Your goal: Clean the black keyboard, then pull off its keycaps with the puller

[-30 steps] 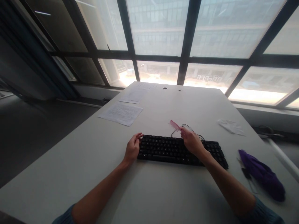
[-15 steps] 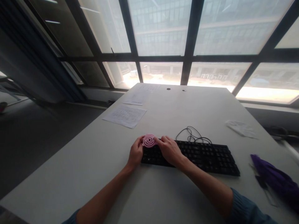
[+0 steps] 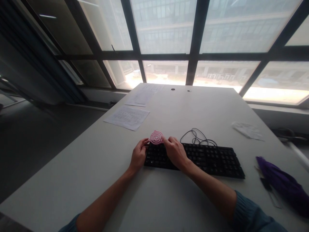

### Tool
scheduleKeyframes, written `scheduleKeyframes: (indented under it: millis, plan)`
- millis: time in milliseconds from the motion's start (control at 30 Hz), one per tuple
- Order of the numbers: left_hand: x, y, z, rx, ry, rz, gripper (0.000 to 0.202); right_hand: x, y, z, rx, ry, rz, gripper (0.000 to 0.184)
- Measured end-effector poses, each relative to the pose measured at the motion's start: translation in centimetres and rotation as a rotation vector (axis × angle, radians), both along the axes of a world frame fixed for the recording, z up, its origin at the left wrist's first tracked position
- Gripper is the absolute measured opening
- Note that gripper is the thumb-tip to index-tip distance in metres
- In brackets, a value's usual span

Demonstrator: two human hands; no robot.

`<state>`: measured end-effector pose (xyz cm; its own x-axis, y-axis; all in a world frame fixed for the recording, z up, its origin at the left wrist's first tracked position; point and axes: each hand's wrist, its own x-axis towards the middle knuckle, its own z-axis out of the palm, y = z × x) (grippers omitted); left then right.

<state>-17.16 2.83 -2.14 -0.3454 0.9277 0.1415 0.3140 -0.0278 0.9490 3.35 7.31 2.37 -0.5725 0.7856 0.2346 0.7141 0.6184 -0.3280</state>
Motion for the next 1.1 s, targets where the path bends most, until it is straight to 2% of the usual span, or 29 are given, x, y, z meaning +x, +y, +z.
scheduleKeyframes:
  millis: [200, 367, 633, 1100]
  plan:
    - [0.4, -0.1, 0.6, 0.001, 0.025, 0.001, 0.037, -0.3, 0.1, -0.2, -0.01, 0.08, 0.063, 0.041]
    - [0.2, 0.0, 0.5, 0.0, -0.006, -0.015, 0.039, -0.1, 0.6, -0.2, -0.024, 0.112, 0.007, 0.039]
    - [-0.1, 0.0, -0.1, -0.015, -0.013, -0.014, 0.043, 0.0, 1.1, -0.4, -0.068, 0.11, 0.007, 0.034]
    - [-0.2, 0.1, 0.8, -0.073, 0.062, 0.014, 0.046, -0.2, 1.4, -0.8, -0.059, 0.122, 0.007, 0.032]
